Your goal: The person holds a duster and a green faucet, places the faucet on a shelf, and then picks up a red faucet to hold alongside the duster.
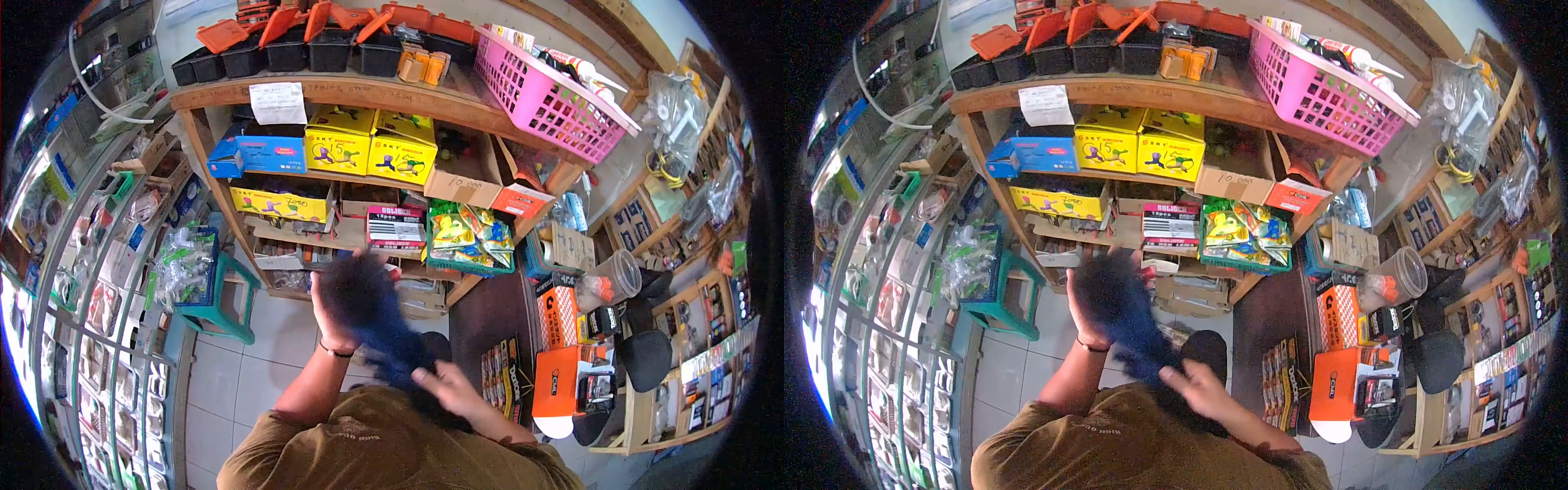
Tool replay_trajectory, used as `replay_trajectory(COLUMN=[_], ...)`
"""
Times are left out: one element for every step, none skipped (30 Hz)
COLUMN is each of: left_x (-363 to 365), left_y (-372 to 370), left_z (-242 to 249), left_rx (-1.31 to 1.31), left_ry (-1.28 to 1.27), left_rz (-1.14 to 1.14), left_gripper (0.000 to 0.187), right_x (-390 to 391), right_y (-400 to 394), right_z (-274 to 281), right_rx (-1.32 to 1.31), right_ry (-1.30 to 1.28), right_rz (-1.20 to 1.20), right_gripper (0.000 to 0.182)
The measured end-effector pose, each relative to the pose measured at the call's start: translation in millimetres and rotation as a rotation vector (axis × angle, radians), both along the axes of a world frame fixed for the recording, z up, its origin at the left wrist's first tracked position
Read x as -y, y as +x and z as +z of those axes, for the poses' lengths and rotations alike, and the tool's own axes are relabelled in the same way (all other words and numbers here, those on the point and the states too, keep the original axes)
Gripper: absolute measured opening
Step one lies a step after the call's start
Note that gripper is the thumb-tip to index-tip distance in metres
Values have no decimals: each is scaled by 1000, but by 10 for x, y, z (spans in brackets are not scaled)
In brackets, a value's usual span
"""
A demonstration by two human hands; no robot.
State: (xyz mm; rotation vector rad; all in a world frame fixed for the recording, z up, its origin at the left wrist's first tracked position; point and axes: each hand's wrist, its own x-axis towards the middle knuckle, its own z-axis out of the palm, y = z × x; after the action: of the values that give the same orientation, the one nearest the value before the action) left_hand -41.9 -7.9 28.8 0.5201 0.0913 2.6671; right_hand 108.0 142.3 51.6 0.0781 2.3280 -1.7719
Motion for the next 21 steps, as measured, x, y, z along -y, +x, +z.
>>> replay_trajectory(left_x=[-20,-38,-22,-8,44,11,-26,-39,-55,-15,6,18,76,70,83,104,112,110,103,88,60], left_y=[-20,-22,-16,-26,-46,-25,27,62,0,-17,-22,-21,-8,13,16,16,15,6,-2,-17,-42], left_z=[-129,-108,-66,-39,-179,-101,42,113,31,-24,-53,-22,-56,-46,-59,-74,-90,-109,-130,-144,-155], left_rx=[186,136,116,96,355,356,227,98,67,151,103,55,342,153,162,170,173,176,179,181,97], left_ry=[-113,-82,-85,-81,3,9,-21,-56,-49,-87,-100,-109,185,-95,-99,-106,-110,-114,-117,-121,-89], left_rz=[-1,-33,-35,-32,-52,-51,2,55,-30,-48,-30,-11,-137,9,24,38,40,32,21,15,-2], left_gripper=[74,73,75,76,77,77,74,71,70,72,73,75,77,76,76,75,75,76,77,77,77], right_x=[11,0,-30,-67,-108,-142,-72,13,4,88,-13,-126,-95,-351,-466,-512,-477,-412,-346,-298,-155], right_y=[23,23,-3,-35,-58,-75,-57,-25,-3,10,-3,-41,-67,-80,-65,-64,-59,-45,-29,-34,-24], right_z=[-67,-61,-30,-2,11,24,133,231,105,67,39,33,333,34,54,61,61,66,59,-23,7], right_rx=[61,61,63,64,87,113,128,143,129,79,165,250,99,124,132,140,145,122,99,222,149], right_ry=[-26,-37,-62,-83,-266,-447,-285,-127,-120,-273,-97,83,-108,-153,-375,-601,-605,-541,-477,-188,-126], right_rz=[124,112,-18,-144,-185,-223,-127,-32,132,110,24,-60,-232,-327,-381,-436,-435,-418,-403,-322,-166], right_gripper=[33,33,32,30,27,26,26,26,28,36,38,39,39,30,27,24,24,22,20,24,26])
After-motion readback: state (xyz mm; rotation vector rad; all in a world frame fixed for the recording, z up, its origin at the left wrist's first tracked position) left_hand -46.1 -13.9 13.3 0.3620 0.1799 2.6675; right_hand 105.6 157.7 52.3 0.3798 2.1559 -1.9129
